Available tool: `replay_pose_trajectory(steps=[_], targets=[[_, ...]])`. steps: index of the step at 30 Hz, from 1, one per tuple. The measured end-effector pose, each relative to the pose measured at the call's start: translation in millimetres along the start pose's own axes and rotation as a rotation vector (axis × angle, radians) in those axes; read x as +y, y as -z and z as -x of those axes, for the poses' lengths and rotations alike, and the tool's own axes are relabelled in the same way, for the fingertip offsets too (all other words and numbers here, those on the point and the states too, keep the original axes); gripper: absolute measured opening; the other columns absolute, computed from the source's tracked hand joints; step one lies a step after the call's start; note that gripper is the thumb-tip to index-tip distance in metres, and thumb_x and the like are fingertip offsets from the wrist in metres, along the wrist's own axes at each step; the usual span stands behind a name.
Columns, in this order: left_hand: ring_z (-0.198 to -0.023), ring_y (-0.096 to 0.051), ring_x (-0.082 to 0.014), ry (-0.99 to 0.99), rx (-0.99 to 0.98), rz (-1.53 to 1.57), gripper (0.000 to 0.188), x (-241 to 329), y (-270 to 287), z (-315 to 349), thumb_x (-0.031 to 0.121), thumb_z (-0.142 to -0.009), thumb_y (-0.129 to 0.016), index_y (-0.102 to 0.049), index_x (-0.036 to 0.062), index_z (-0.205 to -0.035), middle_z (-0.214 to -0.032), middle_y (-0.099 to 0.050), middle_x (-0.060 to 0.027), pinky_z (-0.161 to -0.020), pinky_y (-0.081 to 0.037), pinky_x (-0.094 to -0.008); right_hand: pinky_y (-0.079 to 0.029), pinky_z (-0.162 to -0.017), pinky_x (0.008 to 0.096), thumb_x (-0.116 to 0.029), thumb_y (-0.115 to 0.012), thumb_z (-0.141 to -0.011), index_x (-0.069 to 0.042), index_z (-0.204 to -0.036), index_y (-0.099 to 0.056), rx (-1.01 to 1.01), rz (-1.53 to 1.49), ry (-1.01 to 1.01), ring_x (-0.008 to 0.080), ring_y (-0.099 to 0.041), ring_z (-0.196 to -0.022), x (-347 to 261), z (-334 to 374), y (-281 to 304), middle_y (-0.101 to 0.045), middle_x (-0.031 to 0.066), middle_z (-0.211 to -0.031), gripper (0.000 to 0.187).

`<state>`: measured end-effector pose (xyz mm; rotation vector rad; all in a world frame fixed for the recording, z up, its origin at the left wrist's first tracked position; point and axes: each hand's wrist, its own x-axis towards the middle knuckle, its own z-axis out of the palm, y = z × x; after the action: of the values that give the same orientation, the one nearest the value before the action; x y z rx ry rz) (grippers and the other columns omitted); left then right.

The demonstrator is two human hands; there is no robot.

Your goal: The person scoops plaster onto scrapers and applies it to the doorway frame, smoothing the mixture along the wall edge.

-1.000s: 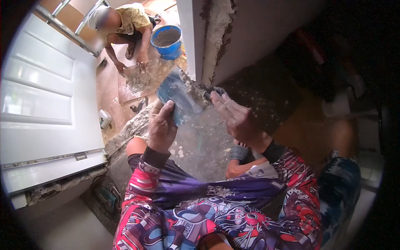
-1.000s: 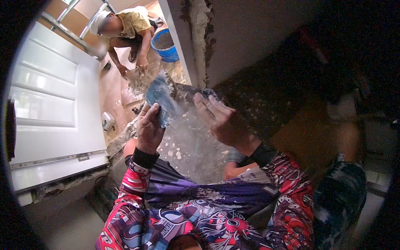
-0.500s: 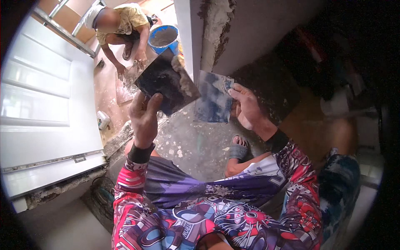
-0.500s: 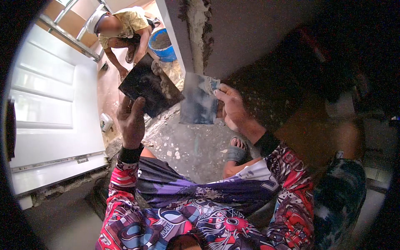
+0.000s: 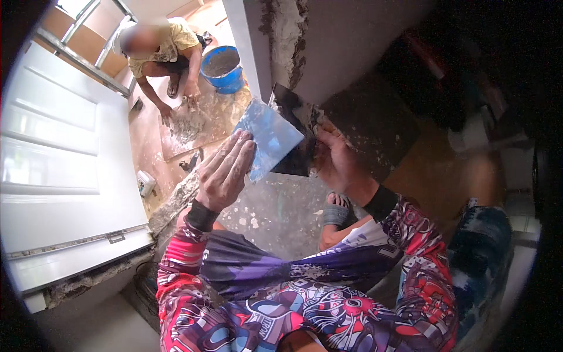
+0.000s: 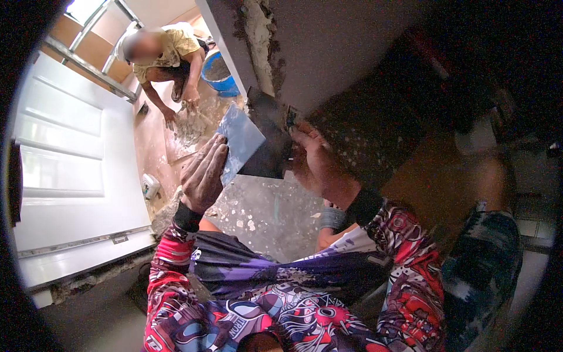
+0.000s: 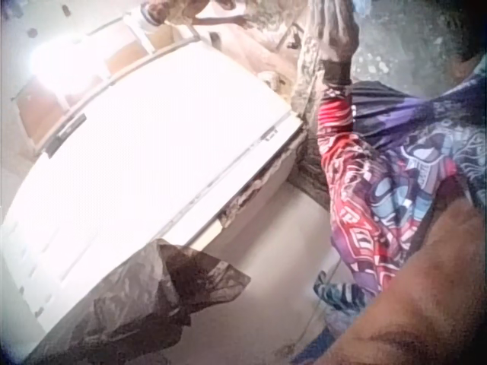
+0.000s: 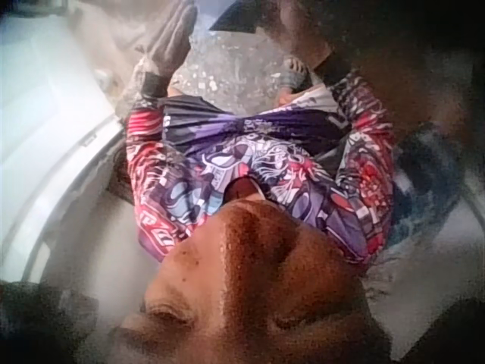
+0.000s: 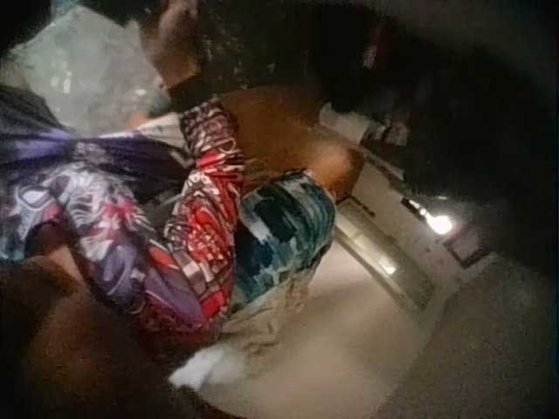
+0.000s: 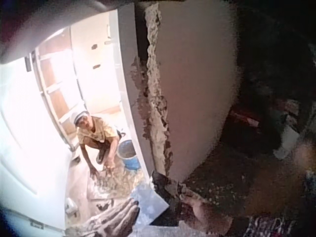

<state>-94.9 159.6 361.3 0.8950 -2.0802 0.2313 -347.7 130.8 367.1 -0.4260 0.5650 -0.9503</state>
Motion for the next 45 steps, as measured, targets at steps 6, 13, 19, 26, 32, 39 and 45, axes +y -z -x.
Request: replay_pose_trajectory(steps=[6, 13, 19, 26, 32, 39, 45], targets=[[-0.099, -0.07, -0.0311, 0.152, -0.056, -0.11, 0.029, -18, -15, 41, -0.006, -0.084, -0.063, -0.065, -0.0034, -0.113, -0.106, -0.071, -0.0196, -0.082, -0.057, -0.0379, -0.051, -0.099, 0.0358, -0.01, -0.046, -0.102, -0.004, -0.131, -0.055, 0.065, 0.031, 0.063, 0.0199, -0.063, -0.112, -1, 4, 0, -0.064, 0.0093, -0.127, 0.031], [-0.082, -0.065, -0.0141, 1.159, -0.035, 0.977, 0.029, -23, -15, 63, 0.008, -0.092, -0.06, -0.063, 0.0008, -0.12, -0.093, -0.069, -0.0102, -0.073, -0.051, -0.0326, -0.053, -0.091, 0.0312, -0.009, -0.048, -0.101, -0.001, -0.121, -0.058, -0.1, 0.182, -0.215, 0.0166, -0.066, -0.102, -8, 2, 19, -0.067, 0.0082, -0.115, 0.024], [-0.11, -0.062, -0.0186, 1.221, 0.057, 1.876, 0.042, -22, -36, 39, 0.009, -0.098, -0.056, -0.047, -0.0031, -0.137, -0.126, -0.061, -0.0111, -0.098, -0.05, -0.0351, -0.053, -0.08, 0.0234, -0.011, -0.055, -0.098, -0.001, -0.111, -0.061, -0.161, 0.379, -0.423, 0.0086, -0.065, -0.088, -6, -1, 33, -0.068, 0.0025, -0.101, 0.017], [-0.116, -0.06, -0.0208, 1.288, 0.106, 1.927, 0.041, -19, -47, 51, 0.007, -0.098, -0.055, -0.047, -0.0036, -0.137, -0.129, -0.06, -0.0121, -0.104, -0.047, -0.0366, -0.049, -0.071, 0.0209, -0.013, -0.058, -0.097, 0.0, -0.108, -0.061, -0.14, 0.711, -0.426, 0.0045, -0.06, -0.082, -11, -6, 42, -0.065, -0.0011, -0.095, 0.017], [-0.112, -0.062, -0.021, 1.323, 0.169, 1.823, 0.045, -24, -9, 66, 0.008, -0.096, -0.057, -0.045, -0.002, -0.138, -0.124, -0.062, -0.0113, -0.098, -0.05, -0.0365, -0.049, -0.071, 0.0208, -0.012, -0.057, -0.098, -0.002, -0.106, -0.061, -0.03, 0.531, -0.285, 0.0041, -0.059, -0.081, -11, -3, 38, -0.064, -0.0018, -0.095, 0.013], [-0.104, -0.067, -0.0229, 1.298, 0.458, 1.542, 0.045, -51, 53, 29, 0.003, -0.095, -0.055, -0.046, 0.0045, -0.139, -0.125, -0.062, -0.0129, -0.087, -0.058, -0.0372, -0.054, -0.091, 0.0352, -0.015, -0.051, -0.099, -0.004, -0.116, -0.06, 0.073, 0.112, -0.144, 0.0192, -0.067, -0.1, -14, -6, 19, -0.07, 0.0084, -0.107, 0.022], [-0.094, -0.069, -0.0216, 1.157, 0.186, 1.257, 0.049, -40, 79, -31, 0.002, -0.095, -0.056, -0.041, 0.0028, -0.141, -0.118, -0.063, -0.0135, -0.068, -0.062, -0.034, -0.054, -0.095, 0.037, -0.023, -0.053, -0.099, -0.002, -0.121, -0.058, 0.0, -0.136, -0.005, 0.0206, -0.066, -0.106, -29, -8, -5, -0.068, 0.0096, -0.117, 0.03]])
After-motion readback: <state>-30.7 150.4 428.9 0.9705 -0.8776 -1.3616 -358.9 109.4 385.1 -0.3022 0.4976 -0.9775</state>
